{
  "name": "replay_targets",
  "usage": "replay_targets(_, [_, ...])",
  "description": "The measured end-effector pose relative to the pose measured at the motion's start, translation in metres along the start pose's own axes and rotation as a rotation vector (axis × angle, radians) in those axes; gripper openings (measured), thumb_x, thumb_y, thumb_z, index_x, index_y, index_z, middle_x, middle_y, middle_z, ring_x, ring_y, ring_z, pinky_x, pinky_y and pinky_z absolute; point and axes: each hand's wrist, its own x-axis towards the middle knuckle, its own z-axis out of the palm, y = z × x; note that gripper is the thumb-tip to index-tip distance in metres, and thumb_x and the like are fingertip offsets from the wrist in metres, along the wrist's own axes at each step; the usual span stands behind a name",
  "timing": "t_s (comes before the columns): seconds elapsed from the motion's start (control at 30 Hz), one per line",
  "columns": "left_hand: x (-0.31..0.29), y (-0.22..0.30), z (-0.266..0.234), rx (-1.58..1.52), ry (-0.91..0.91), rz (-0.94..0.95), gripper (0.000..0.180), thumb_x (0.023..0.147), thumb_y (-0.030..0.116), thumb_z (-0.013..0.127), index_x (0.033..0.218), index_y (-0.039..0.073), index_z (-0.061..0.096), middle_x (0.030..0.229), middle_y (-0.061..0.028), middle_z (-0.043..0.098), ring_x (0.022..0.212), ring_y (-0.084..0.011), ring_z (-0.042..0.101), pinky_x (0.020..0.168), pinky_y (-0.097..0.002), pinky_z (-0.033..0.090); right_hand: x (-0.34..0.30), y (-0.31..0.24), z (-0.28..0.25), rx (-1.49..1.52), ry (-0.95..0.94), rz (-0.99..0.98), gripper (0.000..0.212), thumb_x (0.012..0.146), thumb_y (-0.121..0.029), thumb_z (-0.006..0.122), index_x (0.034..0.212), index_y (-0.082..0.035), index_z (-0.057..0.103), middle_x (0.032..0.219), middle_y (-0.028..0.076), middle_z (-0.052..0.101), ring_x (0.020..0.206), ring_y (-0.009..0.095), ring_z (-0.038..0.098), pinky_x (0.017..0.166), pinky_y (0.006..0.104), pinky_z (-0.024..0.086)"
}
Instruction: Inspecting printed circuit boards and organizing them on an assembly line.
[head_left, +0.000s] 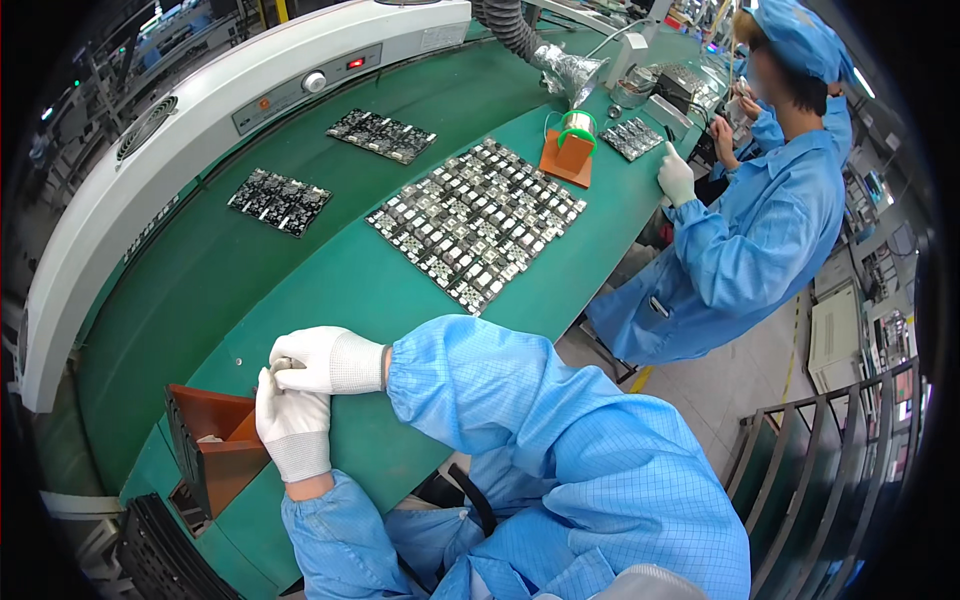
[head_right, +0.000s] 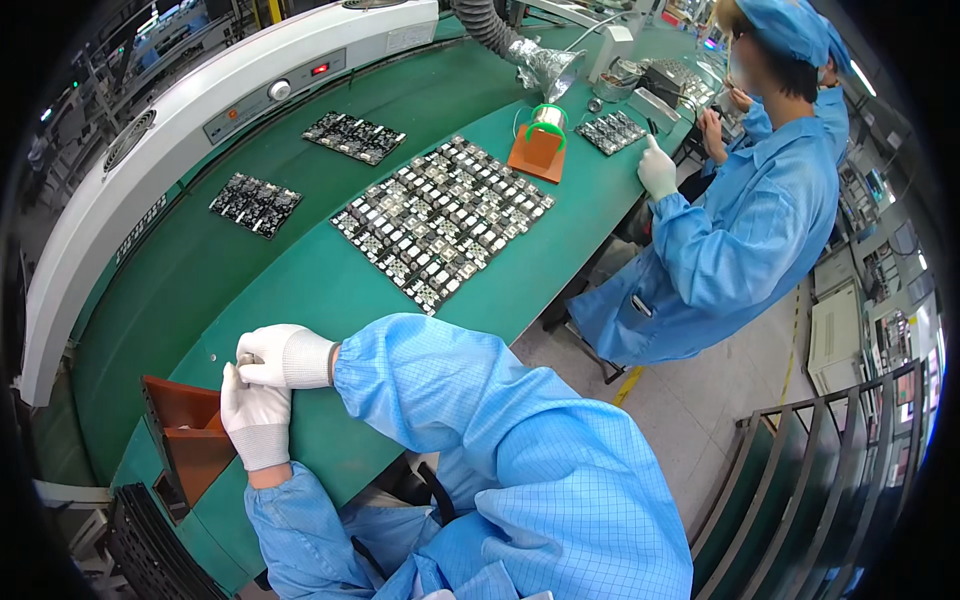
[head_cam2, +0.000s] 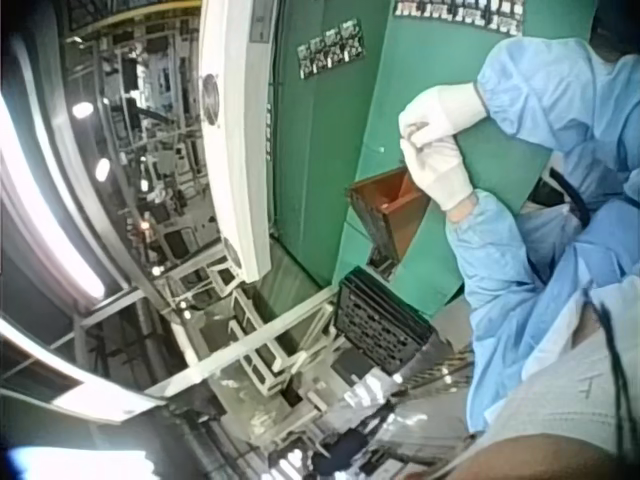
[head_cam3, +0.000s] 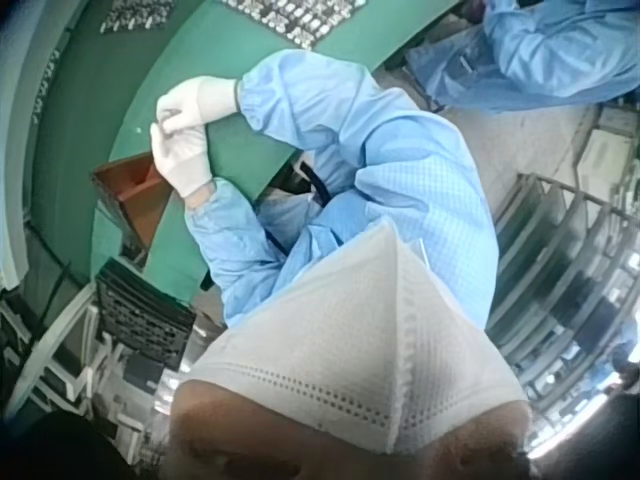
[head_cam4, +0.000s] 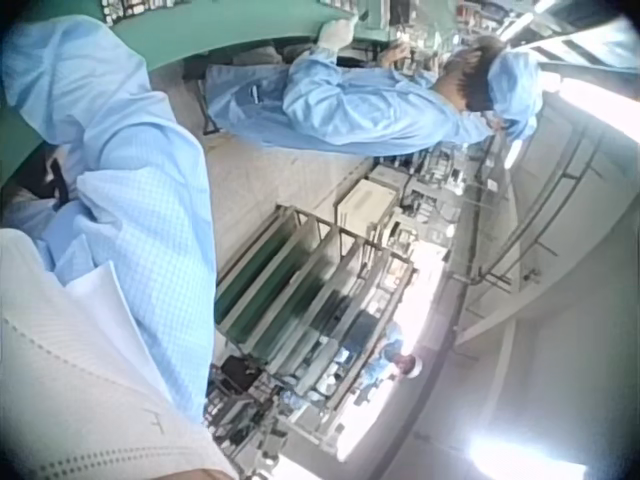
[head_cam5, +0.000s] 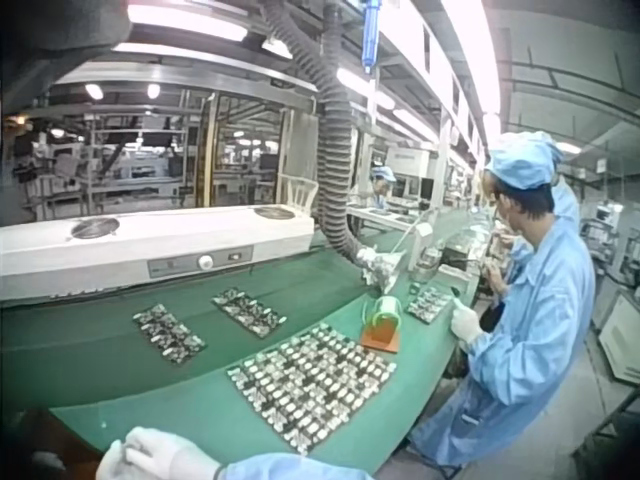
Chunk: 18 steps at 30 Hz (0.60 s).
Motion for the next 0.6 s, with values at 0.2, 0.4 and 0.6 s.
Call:
replay_targets(0.2, [-0.0035,-0.0007,0.0033,0.036,-0.008,-0.007,0.028,0.106,0.023,0.055,0.115,-0.002,0.062,0.115,-0.0122,0.069,0.109,-0.0220,0.065,0.096,-0.0379,0.053,0.0004,-0.0017,-0.0010,-0.006,-0.017,0.010,0.032,0.090,-0.034,0.061,0.106,-0.007,0.068,0.098,0.016,0.072,0.095,0.033,0.069,0.085,0.0419,0.054])
replay_targets(0.4, [-0.0015,0.0004,-0.0009,0.008,0.010,-0.012,0.029,0.106,0.025,0.055,0.114,-0.002,0.063,0.115,-0.0119,0.068,0.110,-0.0218,0.064,0.096,-0.0374,0.052,0.0004,-0.0033,-0.0023,0.002,-0.029,0.023,0.033,0.090,-0.034,0.061,0.106,-0.006,0.068,0.099,0.016,0.072,0.095,0.033,0.069,0.085,0.0415,0.055])
replay_targets(0.6, [-0.0027,0.0000,0.0008,0.010,0.011,-0.025,0.030,0.106,0.026,0.054,0.113,-0.002,0.062,0.115,-0.0121,0.068,0.110,-0.0222,0.063,0.097,-0.0388,0.052,0.0001,-0.0038,-0.0026,0.006,-0.026,0.012,0.033,0.091,-0.034,0.061,0.106,-0.006,0.068,0.098,0.015,0.072,0.094,0.034,0.069,0.084,0.0416,0.055])
